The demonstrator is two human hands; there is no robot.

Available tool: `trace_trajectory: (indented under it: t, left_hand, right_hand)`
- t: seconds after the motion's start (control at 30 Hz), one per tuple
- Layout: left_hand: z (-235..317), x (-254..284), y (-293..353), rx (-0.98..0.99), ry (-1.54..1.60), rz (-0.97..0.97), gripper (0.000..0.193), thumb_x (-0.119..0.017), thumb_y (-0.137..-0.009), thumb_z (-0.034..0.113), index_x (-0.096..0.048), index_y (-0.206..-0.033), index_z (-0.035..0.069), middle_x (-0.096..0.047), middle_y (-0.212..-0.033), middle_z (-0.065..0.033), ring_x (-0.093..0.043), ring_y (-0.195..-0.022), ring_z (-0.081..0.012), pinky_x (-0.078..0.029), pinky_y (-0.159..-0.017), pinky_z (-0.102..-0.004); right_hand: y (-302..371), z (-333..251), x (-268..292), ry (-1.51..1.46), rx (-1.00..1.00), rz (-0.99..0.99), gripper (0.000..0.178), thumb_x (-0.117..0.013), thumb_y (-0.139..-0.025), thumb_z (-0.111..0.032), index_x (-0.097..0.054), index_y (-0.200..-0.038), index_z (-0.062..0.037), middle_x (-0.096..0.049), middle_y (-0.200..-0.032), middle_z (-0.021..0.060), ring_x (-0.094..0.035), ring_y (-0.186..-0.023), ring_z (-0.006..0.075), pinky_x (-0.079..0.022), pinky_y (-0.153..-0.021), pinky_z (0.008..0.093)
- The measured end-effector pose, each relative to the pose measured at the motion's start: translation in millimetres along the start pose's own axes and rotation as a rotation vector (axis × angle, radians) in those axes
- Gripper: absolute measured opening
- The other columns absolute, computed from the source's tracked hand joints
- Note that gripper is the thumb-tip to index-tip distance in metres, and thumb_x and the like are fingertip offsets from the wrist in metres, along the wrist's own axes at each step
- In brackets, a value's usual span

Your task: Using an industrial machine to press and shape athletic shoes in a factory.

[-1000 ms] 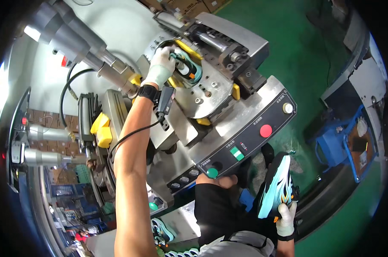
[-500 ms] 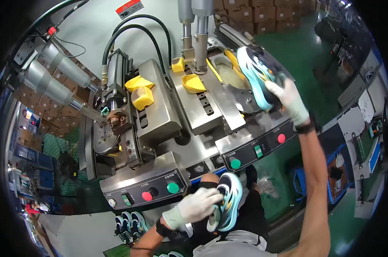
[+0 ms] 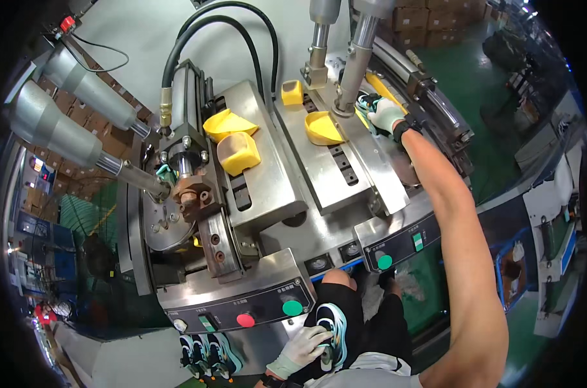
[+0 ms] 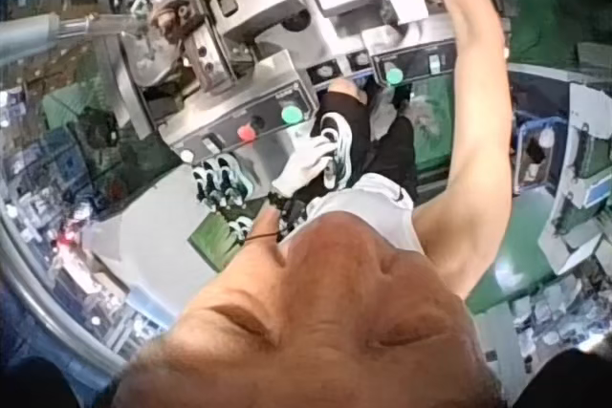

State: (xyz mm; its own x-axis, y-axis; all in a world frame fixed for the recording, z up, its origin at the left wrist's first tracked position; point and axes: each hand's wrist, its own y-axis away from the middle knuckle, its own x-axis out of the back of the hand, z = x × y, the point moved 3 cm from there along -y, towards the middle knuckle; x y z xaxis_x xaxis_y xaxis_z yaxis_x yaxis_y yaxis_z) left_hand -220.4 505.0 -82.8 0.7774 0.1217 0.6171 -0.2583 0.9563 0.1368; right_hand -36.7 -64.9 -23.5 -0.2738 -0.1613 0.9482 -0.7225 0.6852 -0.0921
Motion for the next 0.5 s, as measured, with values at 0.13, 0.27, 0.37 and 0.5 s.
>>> trace_trajectory:
  t: [0.13, 0.27, 0.37, 0.5]
  left_hand:
    - [-8.0, -1.3, -2.8, -0.039, 0.044, -0.046, 0.042, -0.065, -0.084, 0.015, -0.062, -0.126, 0.011, -0.059, -0.121, -0.0108, -0.056, -0.110, -0.0320, -0.044, -0.096, -0.0414]
    - [-6.1, -0.3, 5.1, -0.042, 0.031, 0.009, 0.042, -0.066, -0.082, 0.016, -0.063, -0.124, 0.013, -0.060, -0.122, -0.0102, -0.055, -0.112, -0.0307, -0.043, -0.098, -0.0402]
    - [-3.3, 1.1, 9.5, -0.063, 0.005, 0.039, 0.043, -0.067, -0.082, 0.014, -0.062, -0.124, 0.012, -0.059, -0.120, -0.0099, -0.055, -0.108, -0.0324, -0.048, -0.094, -0.0405]
    - [-3.0, -9.3, 4.9, -0.114, 0.023, 0.034, 0.039, -0.066, -0.084, 0.015, -0.064, -0.123, 0.011, -0.059, -0.122, -0.0120, -0.055, -0.117, -0.0333, -0.047, -0.099, -0.0412]
  right_hand:
    - [7.2, 11.9, 10.6, 0.068, -0.031, -0.180, 0.047, -0.066, -0.084, -0.033, -0.064, -0.121, -0.0042, -0.069, -0.108, 0.0234, -0.066, -0.102, 0.0392, -0.053, -0.090, 0.0427]
    - [127.8, -9.3, 38.2, -0.324, 0.232, 0.463, 0.068, -0.061, -0.094, -0.034, -0.039, -0.142, 0.0086, -0.051, -0.137, 0.0313, -0.051, -0.129, 0.0400, -0.040, -0.110, 0.0405]
    - [285.3, -53.7, 59.3, -0.627, 0.377, 0.318, 0.076, -0.070, -0.085, -0.014, -0.032, -0.148, 0.0089, -0.039, -0.149, 0.0313, -0.037, -0.140, 0.0435, -0.029, -0.117, 0.0448]
    - [378.0, -28.6, -35.3, -0.167, 0.409, 0.049, 0.089, -0.074, -0.082, -0.028, -0.027, -0.150, 0.0024, -0.026, -0.154, 0.0316, -0.020, -0.145, 0.0506, -0.018, -0.119, 0.0564]
